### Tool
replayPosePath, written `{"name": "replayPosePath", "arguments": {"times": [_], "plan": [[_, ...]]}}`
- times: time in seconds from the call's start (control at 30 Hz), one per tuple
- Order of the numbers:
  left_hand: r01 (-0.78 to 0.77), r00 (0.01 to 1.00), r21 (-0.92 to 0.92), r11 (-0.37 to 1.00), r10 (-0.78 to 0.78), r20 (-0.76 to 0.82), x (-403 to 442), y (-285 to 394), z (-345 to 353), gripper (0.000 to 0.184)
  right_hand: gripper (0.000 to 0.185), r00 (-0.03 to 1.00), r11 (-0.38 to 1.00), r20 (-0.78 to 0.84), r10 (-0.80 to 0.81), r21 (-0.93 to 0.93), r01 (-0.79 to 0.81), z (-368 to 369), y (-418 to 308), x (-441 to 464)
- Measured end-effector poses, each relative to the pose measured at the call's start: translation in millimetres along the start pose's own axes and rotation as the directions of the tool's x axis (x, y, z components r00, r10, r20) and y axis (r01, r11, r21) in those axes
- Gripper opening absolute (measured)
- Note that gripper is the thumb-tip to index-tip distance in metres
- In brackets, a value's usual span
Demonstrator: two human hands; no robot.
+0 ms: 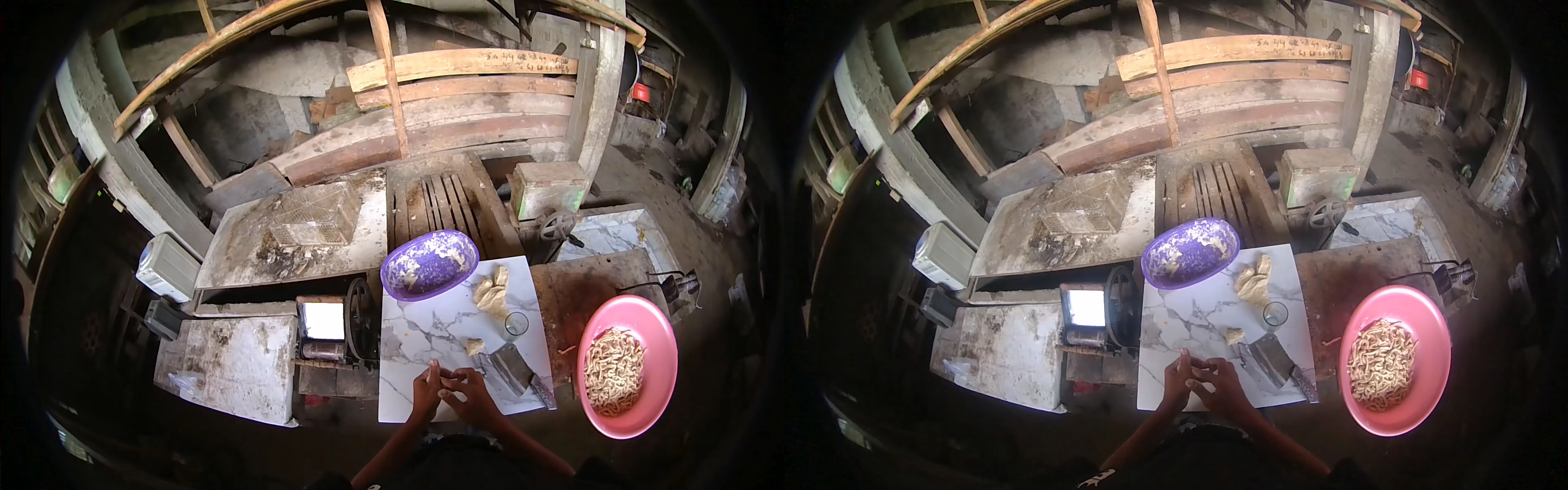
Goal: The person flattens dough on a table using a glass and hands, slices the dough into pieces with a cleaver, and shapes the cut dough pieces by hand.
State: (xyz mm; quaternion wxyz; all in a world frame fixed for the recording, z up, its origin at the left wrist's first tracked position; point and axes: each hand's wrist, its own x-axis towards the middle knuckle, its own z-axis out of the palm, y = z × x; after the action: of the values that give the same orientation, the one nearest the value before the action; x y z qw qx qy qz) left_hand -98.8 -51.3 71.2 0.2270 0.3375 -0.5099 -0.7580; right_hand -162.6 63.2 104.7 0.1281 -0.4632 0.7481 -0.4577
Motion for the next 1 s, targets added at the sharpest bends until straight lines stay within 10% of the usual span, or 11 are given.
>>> {"name": "replayPosePath", "arguments": {"times": [0.2, 0.27, 0.33, 0.57, 0.73, 1.0], "plan": [[0.169, 0.985, 0.265, 0.949, -0.174, -0.006, 11, 1, -21, 0.073, 0.038, 0.992, 0.99, -0.096, 0.088, 0.115, -0.077, -8, 0, 1], [-0.146, 0.988, 0.642, 0.752, 0.146, 0.054, 8, -5, -15, 0.074, 0.04, 1.0, 0.993, -0.015, 0.02, 0.113, -0.018, -10, 4, 2], [0.207, 0.973, 0.292, 0.934, -0.228, 0.04, -2, -1, -9, 0.076, 0.042, 0.997, 0.992, 0.067, -0.05, 0.117, 0.041, -10, 7, 3], [0.525, 0.79, -0.14, 0.839, -0.42, 0.446, 0, -14, -17, 0.094, 0.037, 0.966, 0.988, 0.23, -0.117, -0.071, 0.137, -21, 2, 6], [0.586, 0.787, -0.224, 0.779, -0.48, 0.389, -7, -6, -12, 0.086, 0.024, 0.972, 0.933, 0.222, -0.08, -0.327, 0.151, -9, 24, 6], [0.338, 0.924, -0.232, 0.912, -0.275, 0.267, -15, 6, -12, 0.031, 0.034, 0.999, 0.999, -0.035, -0.022, -0.045, 0.02, -10, 23, 6]]}}
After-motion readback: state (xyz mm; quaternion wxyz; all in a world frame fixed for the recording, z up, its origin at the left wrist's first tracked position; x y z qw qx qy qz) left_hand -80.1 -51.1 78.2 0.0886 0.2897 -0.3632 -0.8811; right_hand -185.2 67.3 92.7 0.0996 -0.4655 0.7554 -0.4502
